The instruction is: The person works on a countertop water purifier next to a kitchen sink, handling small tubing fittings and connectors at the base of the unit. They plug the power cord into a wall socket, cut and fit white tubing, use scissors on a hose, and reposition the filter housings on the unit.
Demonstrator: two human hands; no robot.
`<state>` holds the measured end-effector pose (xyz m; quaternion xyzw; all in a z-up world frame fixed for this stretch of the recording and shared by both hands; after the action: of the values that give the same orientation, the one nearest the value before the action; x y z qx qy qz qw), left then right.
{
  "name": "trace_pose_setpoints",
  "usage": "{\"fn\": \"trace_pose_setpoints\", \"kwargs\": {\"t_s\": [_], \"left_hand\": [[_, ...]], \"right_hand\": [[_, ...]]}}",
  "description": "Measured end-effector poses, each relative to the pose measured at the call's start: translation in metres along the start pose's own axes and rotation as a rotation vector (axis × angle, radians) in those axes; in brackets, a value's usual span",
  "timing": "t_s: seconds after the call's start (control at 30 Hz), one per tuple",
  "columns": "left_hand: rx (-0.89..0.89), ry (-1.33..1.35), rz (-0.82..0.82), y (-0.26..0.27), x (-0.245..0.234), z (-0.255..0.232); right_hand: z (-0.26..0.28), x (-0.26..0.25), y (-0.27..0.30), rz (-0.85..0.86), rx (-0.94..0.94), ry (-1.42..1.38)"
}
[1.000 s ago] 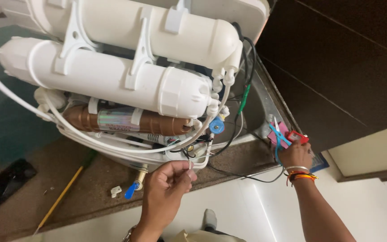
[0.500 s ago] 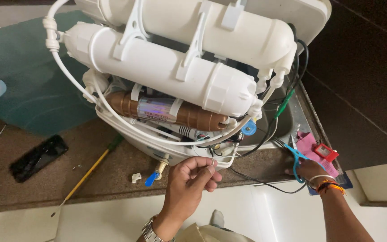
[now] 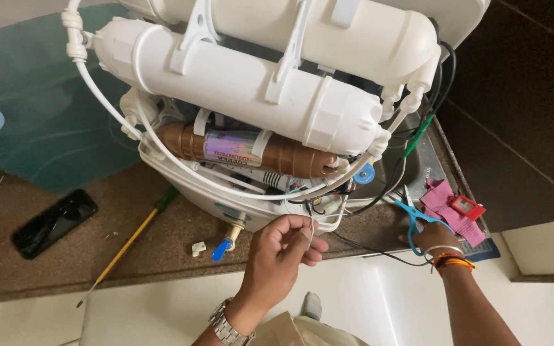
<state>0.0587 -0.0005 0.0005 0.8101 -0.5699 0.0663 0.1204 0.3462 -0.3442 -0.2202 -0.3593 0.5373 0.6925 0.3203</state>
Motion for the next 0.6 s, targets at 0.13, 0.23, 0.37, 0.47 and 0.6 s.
{"fn": "trace_pose_setpoints", "kwargs": {"t_s": [0.13, 0.23, 0.37, 0.47, 0.6], "left_hand": [[-0.025, 0.013, 0.009, -0.001, -0.002, 0.004], [-0.046, 0.022, 0.006, -0.001, -0.003, 0.005], [-0.080, 0.009, 0.002, 0.000, -0.004, 0.007], [-0.077, 0.015, 0.006, -0.001, -0.005, 0.009], [-0.066, 0.031, 0.006, -0.002, -0.004, 0.018]], "right_hand": [[0.017, -0.021, 0.025, -0.350, 0.135, -0.002], [0.011, -0.010, 0.008, -0.500, -0.036, 0.049], [-0.006, 0.008, -0.002, -0.542, -0.162, -0.290], [-0.006, 0.007, -0.001, -0.555, -0.225, -0.412], [-0.006, 0.007, -0.003, -0.493, -0.213, -0.407]]}}
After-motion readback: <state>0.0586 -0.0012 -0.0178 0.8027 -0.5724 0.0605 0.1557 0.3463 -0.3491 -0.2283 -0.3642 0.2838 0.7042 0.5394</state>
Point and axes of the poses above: each hand's wrist, its own y-axis away from the middle knuckle, its own x-axis out of the palm, z = x × y, the point moved 6 cm from there along -y, towards the middle knuckle, and after that the axes turned 2 degrees about -y, right-handed, at the moved point
